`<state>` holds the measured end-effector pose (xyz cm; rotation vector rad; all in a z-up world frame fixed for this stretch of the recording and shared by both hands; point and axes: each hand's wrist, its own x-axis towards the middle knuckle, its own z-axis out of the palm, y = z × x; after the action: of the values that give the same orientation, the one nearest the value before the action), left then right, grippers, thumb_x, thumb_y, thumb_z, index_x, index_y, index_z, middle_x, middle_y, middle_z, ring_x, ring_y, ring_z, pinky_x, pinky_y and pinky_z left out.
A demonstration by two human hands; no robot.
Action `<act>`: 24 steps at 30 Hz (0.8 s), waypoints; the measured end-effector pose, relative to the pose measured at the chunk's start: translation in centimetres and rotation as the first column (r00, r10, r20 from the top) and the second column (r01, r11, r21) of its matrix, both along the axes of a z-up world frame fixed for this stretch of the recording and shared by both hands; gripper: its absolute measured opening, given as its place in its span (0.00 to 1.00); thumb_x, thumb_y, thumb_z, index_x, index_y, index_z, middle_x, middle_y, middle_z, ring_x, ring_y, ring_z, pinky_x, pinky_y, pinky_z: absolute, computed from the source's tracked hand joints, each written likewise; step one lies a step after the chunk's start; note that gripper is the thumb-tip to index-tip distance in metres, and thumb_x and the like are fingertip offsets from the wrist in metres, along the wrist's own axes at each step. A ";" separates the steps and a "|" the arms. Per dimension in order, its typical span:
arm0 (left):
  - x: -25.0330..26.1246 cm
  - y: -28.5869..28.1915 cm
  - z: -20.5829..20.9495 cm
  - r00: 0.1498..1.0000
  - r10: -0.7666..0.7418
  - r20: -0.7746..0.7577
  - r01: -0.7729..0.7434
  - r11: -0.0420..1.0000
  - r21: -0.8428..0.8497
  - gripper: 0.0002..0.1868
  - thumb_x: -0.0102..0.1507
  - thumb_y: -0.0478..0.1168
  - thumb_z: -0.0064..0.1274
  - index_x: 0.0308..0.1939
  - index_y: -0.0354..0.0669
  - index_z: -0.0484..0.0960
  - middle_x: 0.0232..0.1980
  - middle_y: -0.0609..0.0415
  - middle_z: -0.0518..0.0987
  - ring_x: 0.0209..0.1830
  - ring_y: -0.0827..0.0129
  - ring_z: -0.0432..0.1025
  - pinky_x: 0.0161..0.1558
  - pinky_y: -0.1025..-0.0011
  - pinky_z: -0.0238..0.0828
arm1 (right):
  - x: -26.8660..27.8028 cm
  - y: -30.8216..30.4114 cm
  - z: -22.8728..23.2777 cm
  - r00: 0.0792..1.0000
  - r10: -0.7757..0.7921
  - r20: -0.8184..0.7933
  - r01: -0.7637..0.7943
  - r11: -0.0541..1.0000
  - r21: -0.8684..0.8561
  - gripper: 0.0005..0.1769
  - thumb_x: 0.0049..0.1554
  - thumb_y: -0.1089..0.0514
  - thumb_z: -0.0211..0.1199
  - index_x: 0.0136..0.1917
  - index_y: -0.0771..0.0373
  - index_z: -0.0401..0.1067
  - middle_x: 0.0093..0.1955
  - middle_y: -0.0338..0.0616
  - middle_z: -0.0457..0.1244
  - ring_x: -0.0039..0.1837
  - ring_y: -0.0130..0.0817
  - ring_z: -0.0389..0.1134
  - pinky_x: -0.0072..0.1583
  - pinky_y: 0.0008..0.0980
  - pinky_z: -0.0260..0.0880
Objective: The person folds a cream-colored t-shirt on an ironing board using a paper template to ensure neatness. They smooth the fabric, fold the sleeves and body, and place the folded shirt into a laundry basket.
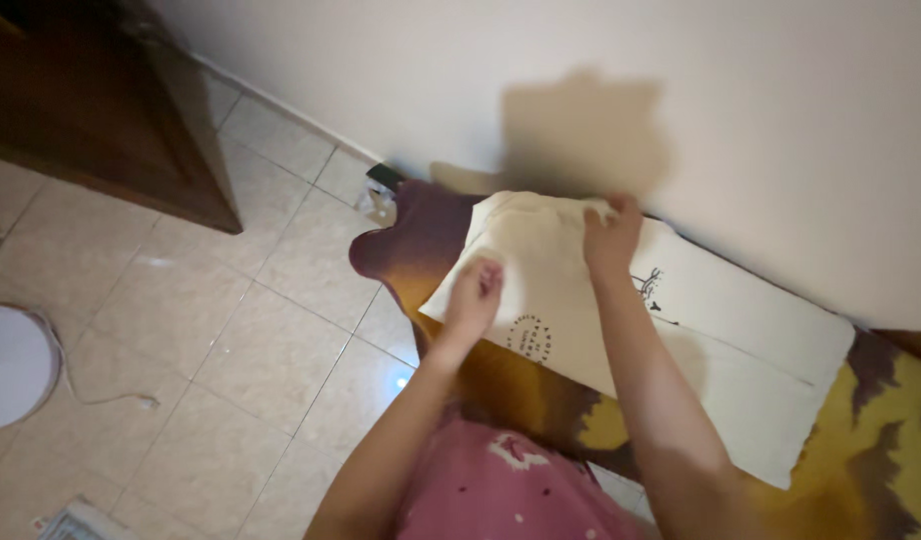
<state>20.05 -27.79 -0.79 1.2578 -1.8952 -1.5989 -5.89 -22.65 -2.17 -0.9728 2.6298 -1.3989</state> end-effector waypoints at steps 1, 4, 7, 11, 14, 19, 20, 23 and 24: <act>-1.0 0.8 -1.1 0.986 0.024 -0.166 0.029 0.951 0.307 0.18 0.70 0.50 0.46 0.56 0.44 0.79 0.50 0.47 0.81 0.48 0.58 0.74 0.53 0.60 0.73 | -0.6 0.9 -1.2 0.991 -0.120 0.059 0.120 0.993 0.014 0.23 0.52 0.62 0.74 0.59 0.66 0.70 0.56 0.54 0.66 0.57 0.46 0.68 0.58 0.45 0.68; -2.9 2.7 -2.8 0.887 0.234 -0.399 0.231 0.523 0.820 0.25 0.71 0.54 0.40 0.66 0.46 0.74 0.65 0.50 0.77 0.60 0.59 0.69 0.61 0.58 0.66 | -1.6 3.0 -3.9 0.784 -0.277 0.556 0.284 0.956 0.076 0.32 0.50 0.62 0.71 0.65 0.64 0.62 0.57 0.52 0.63 0.44 0.39 0.68 0.46 0.39 0.72; -3.9 2.9 -1.7 0.879 0.300 -0.371 0.261 0.349 0.900 0.33 0.69 0.61 0.32 0.73 0.51 0.67 0.73 0.54 0.72 0.69 0.59 0.65 0.67 0.54 0.62 | -1.0 3.1 -5.2 0.809 -0.286 0.513 0.220 0.958 0.186 0.33 0.50 0.63 0.71 0.65 0.68 0.61 0.55 0.52 0.64 0.40 0.39 0.71 0.40 0.36 0.73; -3.8 1.8 0.4 0.871 0.350 -0.345 0.252 0.286 0.925 0.44 0.65 0.73 0.24 0.74 0.49 0.65 0.73 0.48 0.71 0.71 0.53 0.64 0.65 0.45 0.59 | -0.3 2.8 -3.4 0.680 -0.130 0.722 0.172 0.985 0.014 0.29 0.52 0.67 0.67 0.66 0.72 0.63 0.48 0.53 0.68 0.43 0.39 0.70 0.42 0.37 0.70; -3.4 1.0 0.7 0.849 0.358 -0.389 0.311 0.256 0.915 0.51 0.63 0.78 0.21 0.74 0.47 0.65 0.72 0.44 0.71 0.70 0.49 0.64 0.65 0.42 0.57 | 0.6 4.9 0.7 0.540 0.265 0.799 -0.123 0.964 -0.237 0.20 0.56 0.67 0.63 0.62 0.71 0.70 0.49 0.46 0.70 0.48 0.34 0.71 0.50 0.32 0.71; -3.1 0.7 0.1 0.806 0.486 -0.339 0.311 0.140 0.940 0.53 0.64 0.80 0.25 0.72 0.41 0.68 0.68 0.42 0.75 0.66 0.50 0.69 0.62 0.46 0.62 | 4.6 11.9 2.4 0.636 0.523 0.568 -0.701 0.698 0.142 0.15 0.51 0.70 0.59 0.51 0.66 0.77 0.49 0.45 0.72 0.53 0.32 0.74 0.56 0.32 0.74; -3.1 0.6 -0.1 0.786 0.491 -0.375 0.335 0.171 0.926 0.50 0.65 0.79 0.27 0.72 0.42 0.68 0.67 0.43 0.75 0.64 0.51 0.70 0.61 0.48 0.65 | 5.1 12.6 1.8 0.647 0.488 0.586 -0.666 0.736 0.122 0.14 0.51 0.71 0.55 0.49 0.65 0.76 0.49 0.45 0.73 0.54 0.31 0.76 0.57 0.31 0.75; -2.7 0.1 -0.4 0.716 0.506 -0.481 0.400 0.267 0.877 0.43 0.68 0.74 0.34 0.72 0.45 0.70 0.65 0.47 0.76 0.61 0.55 0.73 0.59 0.54 0.72 | 6.8 13.6 0.7 0.751 0.449 0.484 -0.545 0.836 0.069 0.07 0.59 0.68 0.62 0.50 0.65 0.79 0.50 0.47 0.68 0.50 0.31 0.69 0.53 0.31 0.71; -2.3 0.1 -0.3 0.693 0.509 -0.512 0.416 0.298 0.859 0.41 0.69 0.72 0.36 0.72 0.46 0.70 0.64 0.48 0.77 0.60 0.56 0.74 0.58 0.56 0.75 | 7.5 13.7 0.7 0.762 0.398 0.511 -0.469 0.883 0.012 0.09 0.57 0.68 0.62 0.52 0.64 0.77 0.51 0.44 0.68 0.48 0.29 0.67 0.52 0.29 0.70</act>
<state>17.71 -27.66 -1.08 0.6364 -0.1524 -2.7769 1.56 -8.94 -1.51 -0.9631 1.9325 -1.1382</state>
